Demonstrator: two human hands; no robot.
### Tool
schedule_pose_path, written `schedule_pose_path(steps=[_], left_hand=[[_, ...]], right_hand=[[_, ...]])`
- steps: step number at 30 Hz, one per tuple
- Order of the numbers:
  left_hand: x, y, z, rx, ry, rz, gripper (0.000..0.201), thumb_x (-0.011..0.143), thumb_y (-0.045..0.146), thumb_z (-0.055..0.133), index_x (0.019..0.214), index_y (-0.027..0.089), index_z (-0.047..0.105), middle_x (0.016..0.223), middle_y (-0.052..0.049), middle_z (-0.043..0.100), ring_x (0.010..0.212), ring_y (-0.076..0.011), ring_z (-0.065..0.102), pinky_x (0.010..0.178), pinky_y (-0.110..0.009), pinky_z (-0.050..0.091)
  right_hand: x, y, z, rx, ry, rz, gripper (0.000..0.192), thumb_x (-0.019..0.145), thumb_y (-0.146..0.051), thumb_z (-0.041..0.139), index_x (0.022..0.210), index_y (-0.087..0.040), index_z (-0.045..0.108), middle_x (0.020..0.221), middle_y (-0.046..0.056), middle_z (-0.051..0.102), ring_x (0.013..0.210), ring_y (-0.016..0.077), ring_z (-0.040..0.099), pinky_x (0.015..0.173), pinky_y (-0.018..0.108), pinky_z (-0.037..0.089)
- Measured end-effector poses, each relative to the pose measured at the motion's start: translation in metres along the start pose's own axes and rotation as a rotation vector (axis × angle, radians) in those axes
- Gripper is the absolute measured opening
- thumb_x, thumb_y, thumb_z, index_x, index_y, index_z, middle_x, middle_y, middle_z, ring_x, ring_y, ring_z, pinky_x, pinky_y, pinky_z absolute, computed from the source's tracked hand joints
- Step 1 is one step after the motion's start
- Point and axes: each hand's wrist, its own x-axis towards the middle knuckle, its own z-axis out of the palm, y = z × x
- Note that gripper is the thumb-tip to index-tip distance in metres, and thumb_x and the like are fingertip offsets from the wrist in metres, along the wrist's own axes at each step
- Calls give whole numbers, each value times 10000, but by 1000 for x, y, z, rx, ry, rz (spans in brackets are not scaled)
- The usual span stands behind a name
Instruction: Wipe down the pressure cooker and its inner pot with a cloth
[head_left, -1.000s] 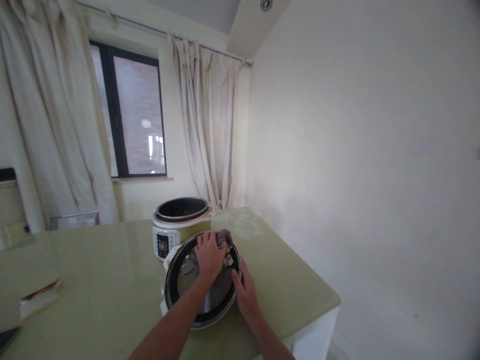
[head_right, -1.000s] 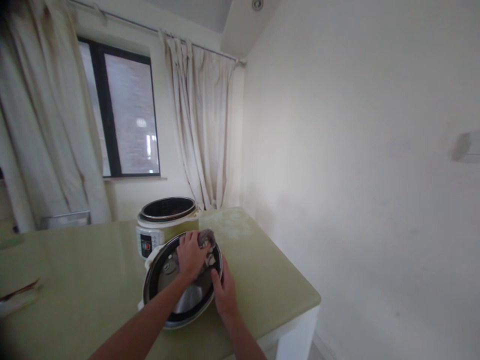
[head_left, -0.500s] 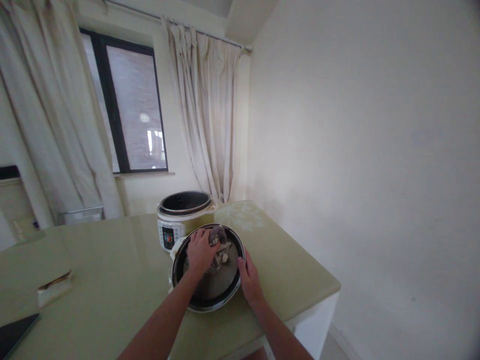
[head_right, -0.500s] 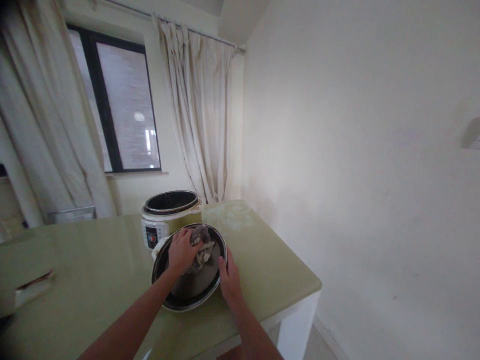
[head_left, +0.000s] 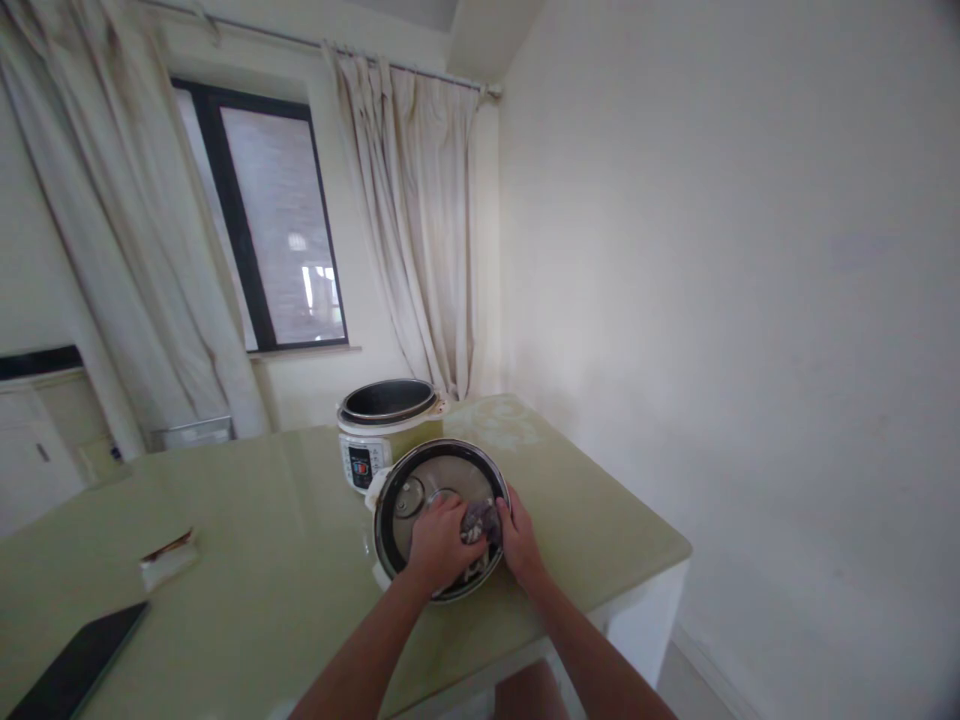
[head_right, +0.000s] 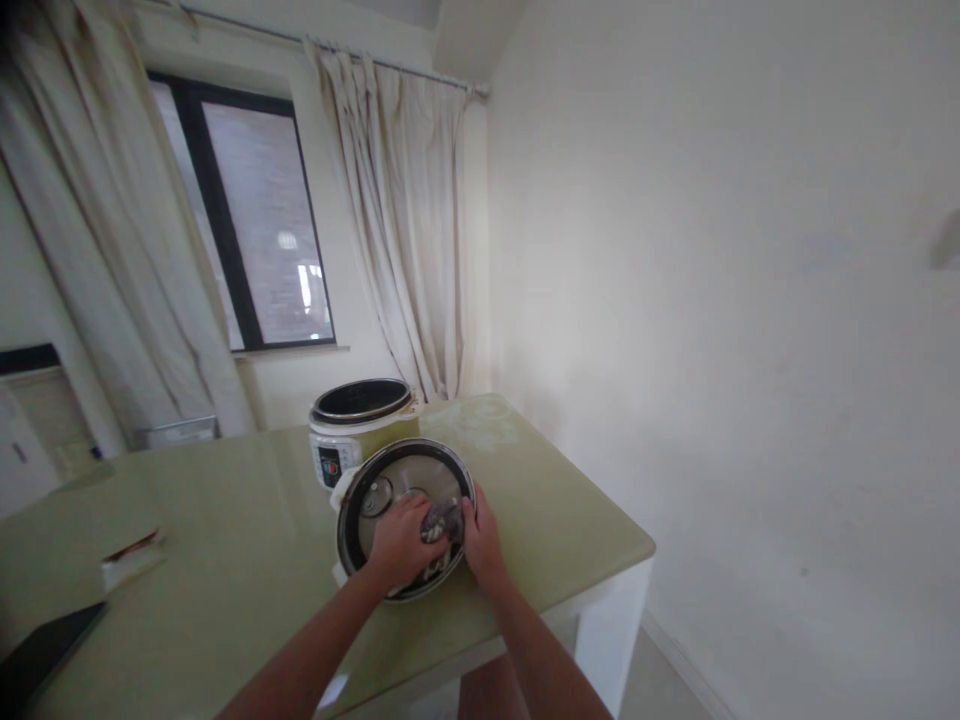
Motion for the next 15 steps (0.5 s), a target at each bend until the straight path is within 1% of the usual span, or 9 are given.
schedule_pose_path(steps=[4, 8, 11, 15], left_hand=[[-2, -14, 1, -48, -35, 35, 297, 844, 469, 718, 1008, 221, 729, 1146, -90, 729, 1145, -281, 660, 1008, -361, 490], [1, -30, 0, -61, -81, 63, 325, 846, 478, 712, 1037, 217, 737, 1167, -100, 739, 1123, -286, 681, 993, -360, 504], [1, -40, 0, -73, -75, 40, 355, 852, 481, 705, 1089, 219, 736, 1174, -98, 745, 1140, -291, 682, 990, -360, 507], [1, -48, 5, -91, -64, -19, 404, 856, 481, 706, 1172, 231, 722, 1266, -95, 730, 1221, -295, 656, 1042, -368, 490]], right_hand=[[-1, 5, 0, -23, -15, -11, 575, 994, -607, 544, 1416, -234, 664, 1404, 108, 690, 1334, 287, 615, 1221, 483, 404], [-1, 11, -1, -26, -25, -23, 579, 983, -585, 575, 1450, -248, 636, 1454, 93, 665, 1383, 278, 584, 1238, 476, 390], [0, 13, 0, -35, -43, -25, 595, 975, -563, 598, 1481, -252, 611, 1490, 87, 640, 1414, 281, 563, 1247, 483, 382], [-1, 10, 1, -43, -47, -16, 593, 976, -554, 598, 1487, -251, 611, 1488, 90, 642, 1415, 290, 565, 1248, 491, 383]])
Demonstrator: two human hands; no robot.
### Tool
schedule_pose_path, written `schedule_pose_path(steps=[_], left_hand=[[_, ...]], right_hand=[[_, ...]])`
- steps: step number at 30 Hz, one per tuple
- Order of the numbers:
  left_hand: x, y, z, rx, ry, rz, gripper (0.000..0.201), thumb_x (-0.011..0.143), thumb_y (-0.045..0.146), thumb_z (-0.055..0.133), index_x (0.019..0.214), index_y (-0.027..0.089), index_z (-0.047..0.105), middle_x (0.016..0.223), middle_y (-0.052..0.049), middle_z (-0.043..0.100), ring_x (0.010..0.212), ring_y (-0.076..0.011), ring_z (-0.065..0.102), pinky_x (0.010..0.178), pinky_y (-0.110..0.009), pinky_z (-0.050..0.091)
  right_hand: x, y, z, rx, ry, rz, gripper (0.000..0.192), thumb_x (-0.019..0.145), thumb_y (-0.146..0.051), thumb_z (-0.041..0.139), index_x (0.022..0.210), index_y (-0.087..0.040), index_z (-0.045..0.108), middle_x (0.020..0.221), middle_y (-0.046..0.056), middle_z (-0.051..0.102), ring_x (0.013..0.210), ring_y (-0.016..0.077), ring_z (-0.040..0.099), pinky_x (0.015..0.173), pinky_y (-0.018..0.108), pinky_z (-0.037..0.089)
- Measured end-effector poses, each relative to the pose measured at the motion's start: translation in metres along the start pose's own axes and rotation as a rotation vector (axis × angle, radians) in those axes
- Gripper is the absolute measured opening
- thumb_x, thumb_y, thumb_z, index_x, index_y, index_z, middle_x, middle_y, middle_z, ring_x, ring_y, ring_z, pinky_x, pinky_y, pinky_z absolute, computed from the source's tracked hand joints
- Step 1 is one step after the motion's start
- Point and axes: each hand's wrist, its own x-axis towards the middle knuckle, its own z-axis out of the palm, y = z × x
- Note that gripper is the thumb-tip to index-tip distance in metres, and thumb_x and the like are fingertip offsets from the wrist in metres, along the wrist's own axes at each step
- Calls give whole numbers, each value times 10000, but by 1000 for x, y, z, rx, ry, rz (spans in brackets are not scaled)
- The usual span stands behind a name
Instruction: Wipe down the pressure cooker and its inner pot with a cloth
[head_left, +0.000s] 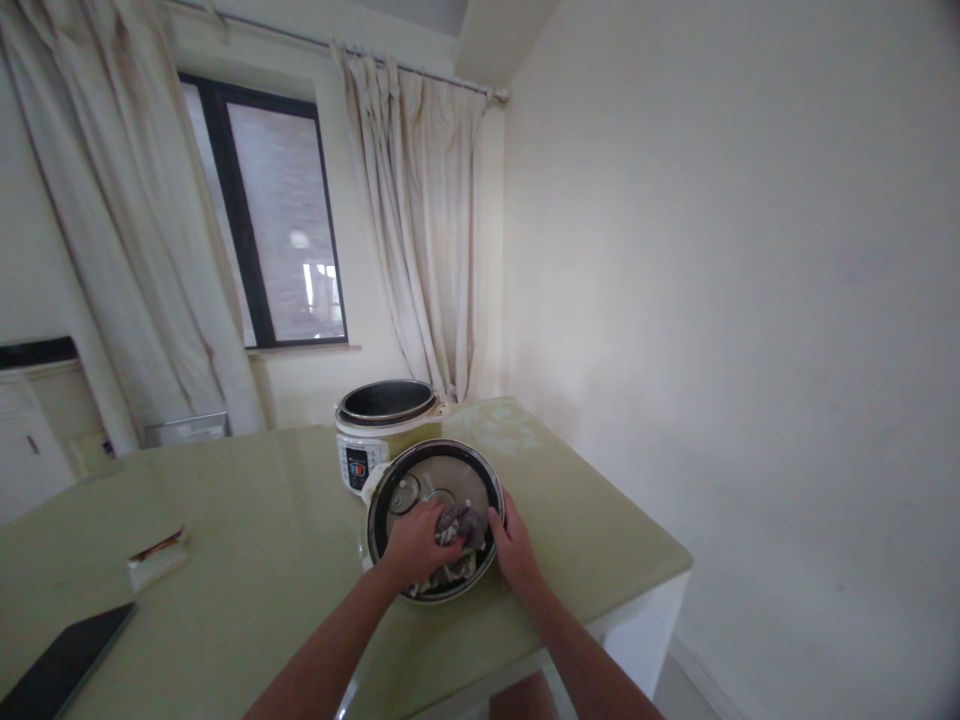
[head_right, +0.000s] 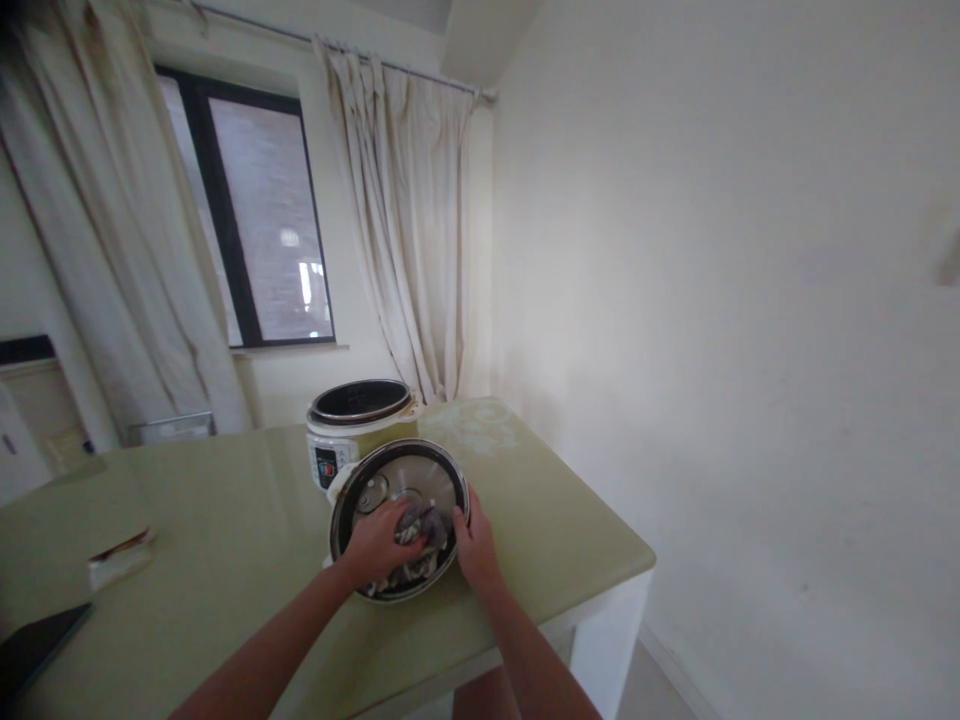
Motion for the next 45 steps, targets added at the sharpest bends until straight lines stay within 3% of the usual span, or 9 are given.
schedule_pose_path(steps=[5, 9, 14, 18, 22, 28, 36, 42, 45], left_hand=[[-4, -2, -2, -29, -5, 26, 491, 886, 442, 690, 1333, 240, 668, 1367, -102, 679, 1290, -297, 613, 1106, -396, 466], [-12, 3, -11, -46, 7, 130, 674, 931, 236, 596, 1578, 356, 453, 1477, -62, 576, 1312, -256, 572, 1104, -388, 476], [-18, 9, -20, 57, -54, 221, 664, 850, 72, 603, 1392, 455, 640, 1457, -21, 562, 1298, -265, 540, 1134, -412, 447], [-19, 9, -21, 54, -83, 245, 487, 888, 372, 723, 1366, 429, 653, 1441, -41, 567, 1289, -301, 523, 1112, -456, 462], [-19, 9, -18, 74, -92, 238, 785, 678, 615, 888, 1392, 414, 630, 1455, -57, 556, 1302, -348, 500, 1092, -491, 477], [-18, 10, -16, 96, -54, 204, 520, 862, 419, 763, 1368, 397, 642, 1428, -51, 586, 1284, -313, 521, 1069, -447, 481], [-16, 10, -15, 66, -10, 178, 463, 884, 306, 698, 1342, 351, 659, 1395, -55, 606, 1251, -306, 534, 1072, -452, 495], [-9, -10, -8, -14, 201, 107, 361, 972, 289, 585, 1323, 251, 661, 1437, -85, 562, 1327, -301, 476, 1138, -480, 484], [-7, -15, -10, -37, 200, 116, 409, 1001, 278, 544, 1401, 269, 626, 1352, -72, 606, 1251, -281, 516, 1114, -465, 505]], right_hand=[[0, -2, 0, 6, -9, -8, 588, 992, -538, 580, 1501, -244, 596, 1508, 84, 627, 1423, 278, 555, 1253, 489, 374], [0, -3, 1, 23, 9, -3, 572, 988, -542, 589, 1481, -253, 615, 1501, 80, 633, 1422, 277, 558, 1254, 491, 375], [-1, -5, 1, 36, 11, -23, 568, 987, -537, 598, 1480, -255, 618, 1491, 84, 641, 1414, 282, 563, 1252, 509, 374], [-1, -5, 0, 39, 19, -2, 577, 983, -542, 602, 1482, -253, 613, 1508, 83, 626, 1433, 285, 543, 1266, 521, 344], [-1, -6, 1, 36, 5, 7, 567, 980, -550, 596, 1465, -259, 623, 1480, 82, 647, 1420, 286, 556, 1257, 503, 358], [-1, -6, 1, 52, 7, 28, 559, 966, -547, 615, 1448, -263, 638, 1497, 79, 636, 1427, 290, 553, 1259, 505, 356], [-1, -3, 0, 40, 9, 20, 591, 965, -546, 614, 1483, -262, 613, 1516, 76, 622, 1448, 293, 533, 1273, 507, 343], [0, 0, 1, 3, -8, 22, 578, 987, -560, 572, 1480, -262, 609, 1517, 87, 618, 1445, 298, 539, 1267, 517, 355], [0, 2, 1, -11, -36, 29, 580, 1000, -555, 548, 1500, -264, 586, 1531, 82, 606, 1458, 290, 525, 1274, 510, 345]])
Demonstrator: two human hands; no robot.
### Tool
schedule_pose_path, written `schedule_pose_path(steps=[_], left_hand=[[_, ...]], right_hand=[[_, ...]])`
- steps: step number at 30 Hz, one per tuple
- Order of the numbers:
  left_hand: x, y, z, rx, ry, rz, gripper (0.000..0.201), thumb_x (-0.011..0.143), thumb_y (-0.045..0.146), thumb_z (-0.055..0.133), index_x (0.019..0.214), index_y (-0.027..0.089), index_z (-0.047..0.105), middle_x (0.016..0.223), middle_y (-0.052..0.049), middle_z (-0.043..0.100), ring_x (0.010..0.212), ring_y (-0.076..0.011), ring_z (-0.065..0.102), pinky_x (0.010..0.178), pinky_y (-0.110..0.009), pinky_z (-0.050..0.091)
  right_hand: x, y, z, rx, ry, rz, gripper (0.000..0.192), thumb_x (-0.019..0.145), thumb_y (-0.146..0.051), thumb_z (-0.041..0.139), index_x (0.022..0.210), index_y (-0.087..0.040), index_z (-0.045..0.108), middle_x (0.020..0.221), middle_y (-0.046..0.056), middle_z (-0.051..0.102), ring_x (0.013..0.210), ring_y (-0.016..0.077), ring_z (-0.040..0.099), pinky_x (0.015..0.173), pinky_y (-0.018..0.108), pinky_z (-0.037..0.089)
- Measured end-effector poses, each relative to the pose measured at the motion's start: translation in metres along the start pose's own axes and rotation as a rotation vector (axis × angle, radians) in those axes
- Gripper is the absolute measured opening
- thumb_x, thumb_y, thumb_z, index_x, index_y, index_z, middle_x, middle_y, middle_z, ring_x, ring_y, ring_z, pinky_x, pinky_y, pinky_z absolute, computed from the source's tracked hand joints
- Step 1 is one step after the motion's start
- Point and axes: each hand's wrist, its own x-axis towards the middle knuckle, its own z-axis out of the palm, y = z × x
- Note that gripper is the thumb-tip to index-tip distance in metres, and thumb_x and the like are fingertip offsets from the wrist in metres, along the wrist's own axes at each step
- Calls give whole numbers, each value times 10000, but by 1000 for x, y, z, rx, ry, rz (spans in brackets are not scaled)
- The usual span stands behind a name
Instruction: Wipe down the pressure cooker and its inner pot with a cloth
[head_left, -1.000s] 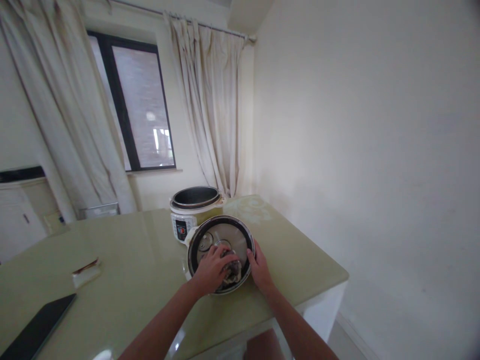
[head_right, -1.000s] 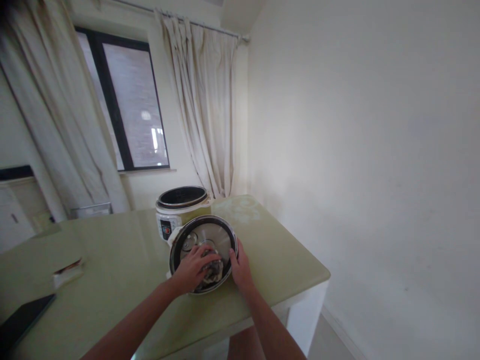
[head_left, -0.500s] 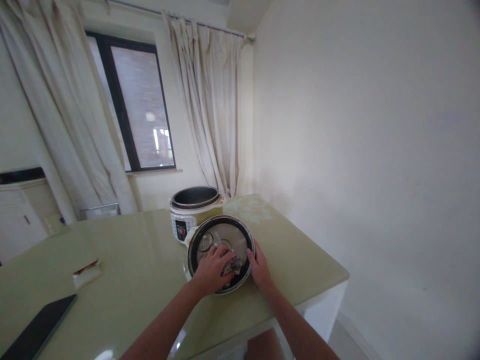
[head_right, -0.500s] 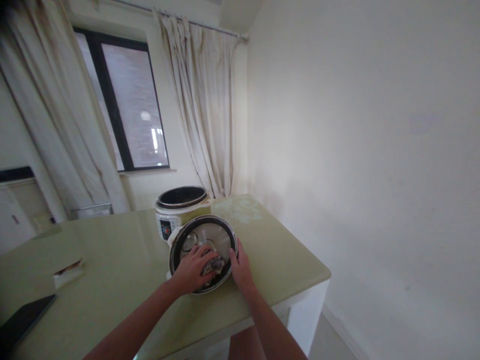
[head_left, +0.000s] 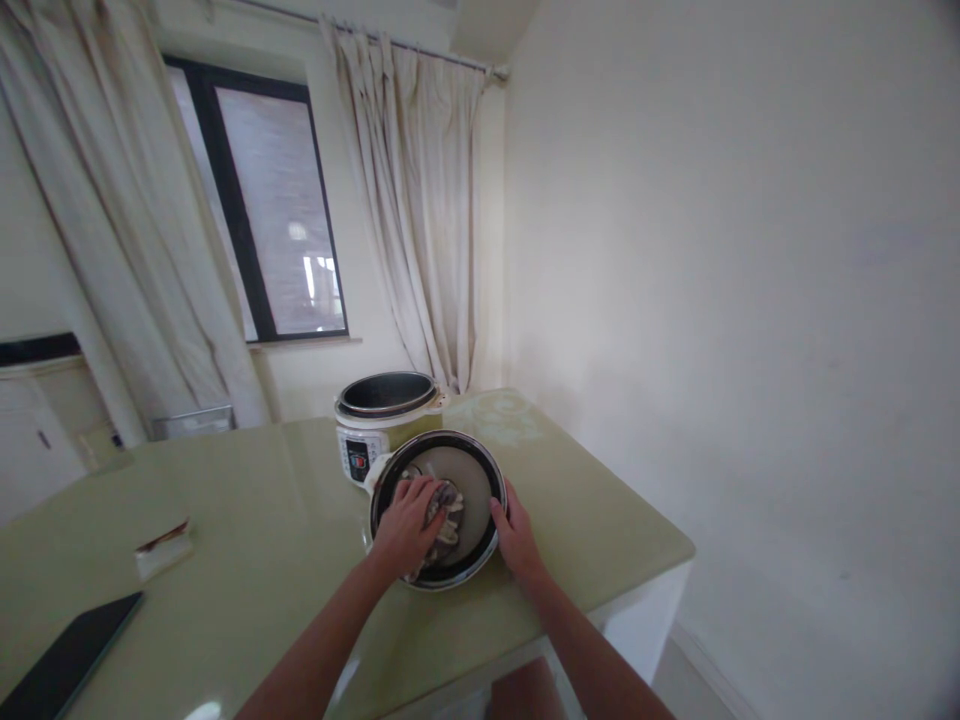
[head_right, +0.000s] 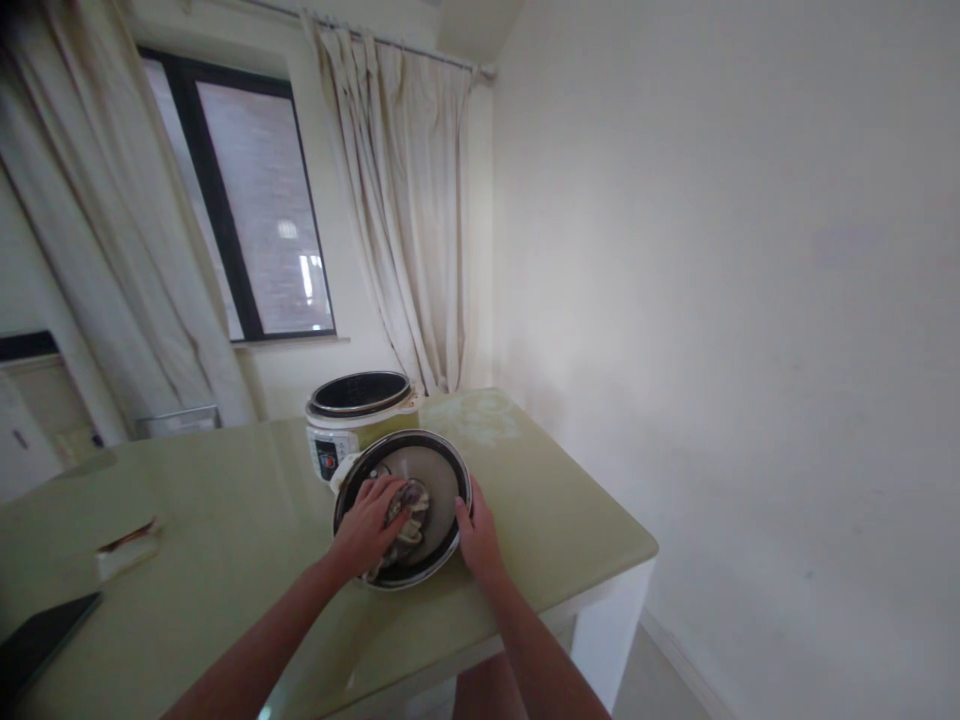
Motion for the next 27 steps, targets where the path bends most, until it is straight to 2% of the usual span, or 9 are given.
schedule_pose_path(steps=[3, 8, 10, 12, 15, 17, 19, 24, 27], left_hand=[[1, 2, -5, 6, -36, -4, 487, 1034, 267, 480, 1506, 356, 556, 1290, -62, 606, 1187, -267, 534, 1075, -456, 524], [3, 5, -12, 32, -112, -32, 392, 1040, 254, 456, 1308, 386, 709, 1301, -65, 562, 1238, -273, 516, 1061, -445, 526], [2, 3, -13, 28, -119, 6, 339, 1042, 303, 480, 1271, 375, 719, 1338, -58, 550, 1275, -272, 506, 1087, -445, 510], [0, 0, -16, 24, -141, 44, 314, 999, 452, 591, 1276, 361, 708, 1402, -60, 525, 1317, -300, 486, 1116, -481, 491], [-4, -4, -21, 41, -224, 90, 747, 715, 644, 857, 1369, 350, 644, 1520, -81, 455, 1392, -382, 425, 1162, -562, 448], [-6, -5, -24, 65, -270, 102, 919, 604, 595, 938, 1423, 355, 597, 1571, -83, 415, 1422, -402, 395, 1177, -571, 433], [-6, -5, -26, 92, -285, 100, 849, 649, 498, 930, 1418, 363, 596, 1582, -70, 414, 1430, -390, 393, 1169, -550, 446], [-5, 2, -22, 152, -202, 129, 278, 901, 367, 729, 1173, 311, 725, 1482, -58, 525, 1326, -326, 472, 1100, -480, 490], [-1, 8, -19, 168, -156, 101, 181, 977, 370, 630, 1076, 280, 751, 1367, -76, 593, 1234, -304, 512, 1039, -452, 509]], right_hand=[[0, -1, -1, 2, -10, -9, 574, 1006, -535, 546, 1515, -270, 568, 1538, 77, 599, 1460, 288, 521, 1270, 514, 352], [-1, -4, -1, 5, -6, -38, 541, 1018, -506, 541, 1510, -284, 575, 1509, 72, 624, 1430, 287, 552, 1248, 514, 387], [-1, -4, -1, 4, 0, -42, 540, 1019, -507, 543, 1507, -280, 581, 1518, 75, 616, 1429, 286, 553, 1248, 510, 386], [-1, -3, 0, 4, 4, -41, 545, 1019, -507, 544, 1512, -275, 577, 1521, 79, 615, 1422, 284, 559, 1246, 506, 389], [-1, -2, 0, 0, 13, -50, 551, 1022, -502, 538, 1520, -267, 568, 1528, 81, 609, 1429, 280, 554, 1252, 500, 382], [-1, -1, 1, -5, 17, -54, 553, 1023, -496, 532, 1523, -264, 564, 1536, 80, 603, 1438, 277, 546, 1255, 497, 379], [-1, 0, 1, -7, 14, -51, 561, 1020, -489, 531, 1531, -260, 557, 1538, 80, 601, 1441, 276, 544, 1255, 499, 379], [0, 0, 1, -12, 15, -40, 555, 1014, -481, 541, 1523, -262, 567, 1525, 85, 611, 1441, 284, 546, 1258, 512, 373], [0, -1, 0, -3, -8, -32, 555, 1015, -477, 539, 1526, -261, 562, 1534, 83, 604, 1441, 276, 548, 1258, 504, 375]])
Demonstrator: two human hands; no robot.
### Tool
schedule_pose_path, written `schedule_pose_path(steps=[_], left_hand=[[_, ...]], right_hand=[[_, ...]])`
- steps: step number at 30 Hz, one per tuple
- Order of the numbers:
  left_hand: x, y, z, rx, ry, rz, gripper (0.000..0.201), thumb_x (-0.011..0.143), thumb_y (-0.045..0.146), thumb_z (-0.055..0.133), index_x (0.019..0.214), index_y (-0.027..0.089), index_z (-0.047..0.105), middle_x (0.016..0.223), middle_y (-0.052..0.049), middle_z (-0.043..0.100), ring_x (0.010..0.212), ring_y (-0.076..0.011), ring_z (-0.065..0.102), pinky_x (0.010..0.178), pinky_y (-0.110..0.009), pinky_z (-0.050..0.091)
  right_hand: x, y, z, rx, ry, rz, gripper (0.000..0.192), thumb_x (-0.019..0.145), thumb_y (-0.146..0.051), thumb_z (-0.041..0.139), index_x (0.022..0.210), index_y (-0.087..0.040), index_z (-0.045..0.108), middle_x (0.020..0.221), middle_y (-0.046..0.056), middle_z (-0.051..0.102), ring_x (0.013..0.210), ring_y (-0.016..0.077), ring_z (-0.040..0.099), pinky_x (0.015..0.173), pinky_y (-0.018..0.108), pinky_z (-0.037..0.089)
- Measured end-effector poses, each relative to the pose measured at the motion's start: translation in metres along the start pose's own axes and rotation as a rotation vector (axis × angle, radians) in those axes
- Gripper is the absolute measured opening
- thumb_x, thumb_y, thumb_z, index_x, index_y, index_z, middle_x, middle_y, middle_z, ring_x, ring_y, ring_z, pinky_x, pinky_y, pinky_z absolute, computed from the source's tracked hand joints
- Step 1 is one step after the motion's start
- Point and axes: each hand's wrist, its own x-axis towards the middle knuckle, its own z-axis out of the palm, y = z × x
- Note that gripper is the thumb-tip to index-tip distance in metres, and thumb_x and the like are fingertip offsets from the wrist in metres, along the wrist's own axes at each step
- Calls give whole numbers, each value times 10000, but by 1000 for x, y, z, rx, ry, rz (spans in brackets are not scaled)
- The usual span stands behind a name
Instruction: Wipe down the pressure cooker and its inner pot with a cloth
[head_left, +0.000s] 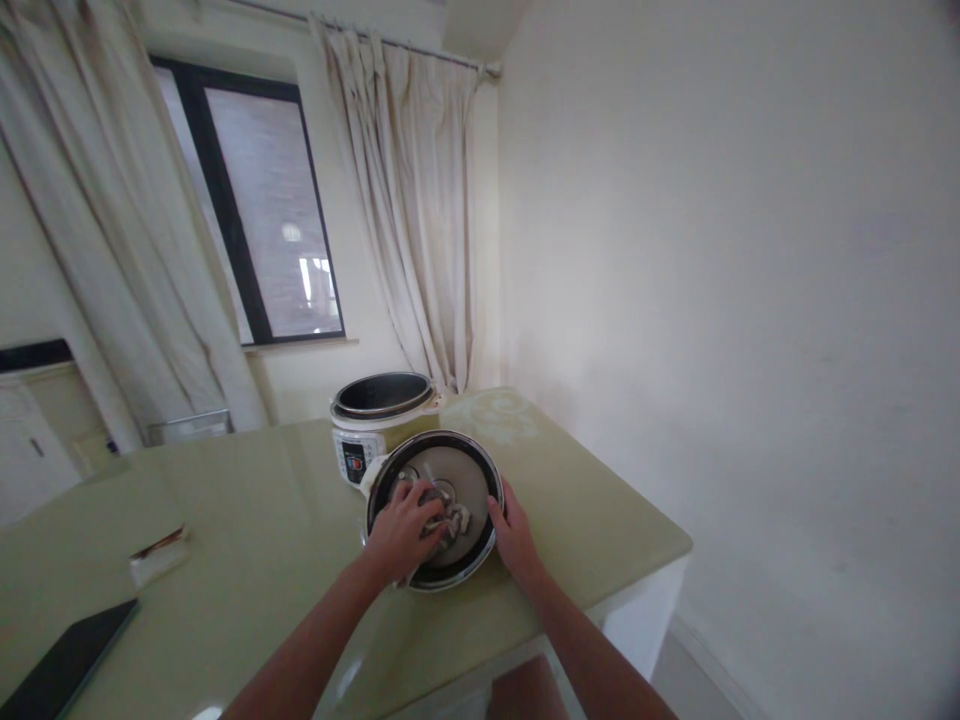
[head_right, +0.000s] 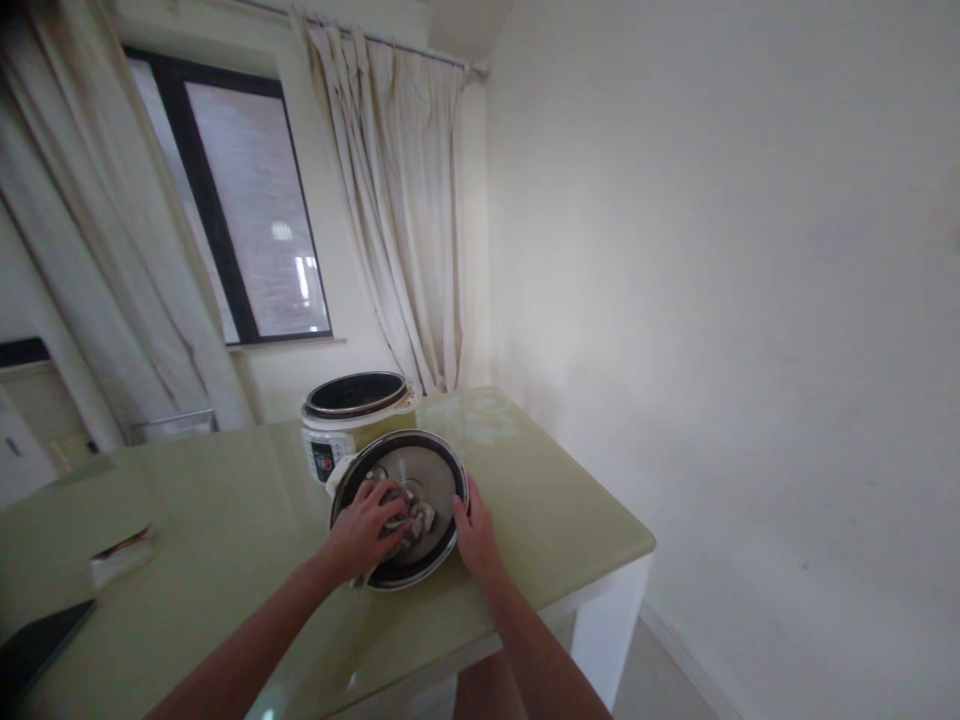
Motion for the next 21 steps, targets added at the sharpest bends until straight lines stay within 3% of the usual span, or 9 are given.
schedule_pose_path(steps=[7, 11, 15, 19, 21], left_hand=[[14, 10, 0, 38, -4, -76, 269, 1002, 393, 589, 873, 249, 775, 1184, -82, 663, 1138, -290, 545, 1005, -435, 485], [17, 13, 3, 51, -45, -87, 285, 1000, 396, 585, 855, 249, 781, 1167, -86, 662, 1170, -299, 529, 997, -435, 486], [16, 14, 2, 50, -96, -100, 244, 975, 466, 627, 1028, 283, 779, 1277, -95, 613, 1225, -321, 501, 981, -456, 514], [14, 13, 1, 44, -151, -54, 394, 997, 377, 580, 1376, 447, 663, 1373, -98, 564, 1253, -358, 485, 934, -501, 552], [12, 12, 2, 35, -187, 3, 416, 999, 307, 549, 1340, 503, 685, 1414, -83, 534, 1273, -373, 476, 929, -518, 560]], right_hand=[[1, -3, 0, 1, -1, -6, 536, 1019, -474, 534, 1509, -261, 571, 1521, 84, 613, 1438, 273, 545, 1261, 506, 366], [0, -1, 0, -3, 11, -7, 528, 1023, -476, 531, 1506, -266, 573, 1524, 82, 611, 1432, 270, 549, 1259, 503, 368], [0, 3, 1, -12, 19, 11, 543, 1016, -499, 536, 1503, -262, 577, 1524, 78, 612, 1444, 271, 539, 1261, 494, 370], [1, 2, 0, -4, 12, 7, 542, 1014, -510, 543, 1498, -270, 586, 1508, 72, 627, 1427, 274, 558, 1251, 489, 389], [1, 1, 0, -1, 22, -1, 548, 1012, -511, 551, 1500, -265, 586, 1519, 74, 619, 1436, 275, 548, 1253, 495, 386]])
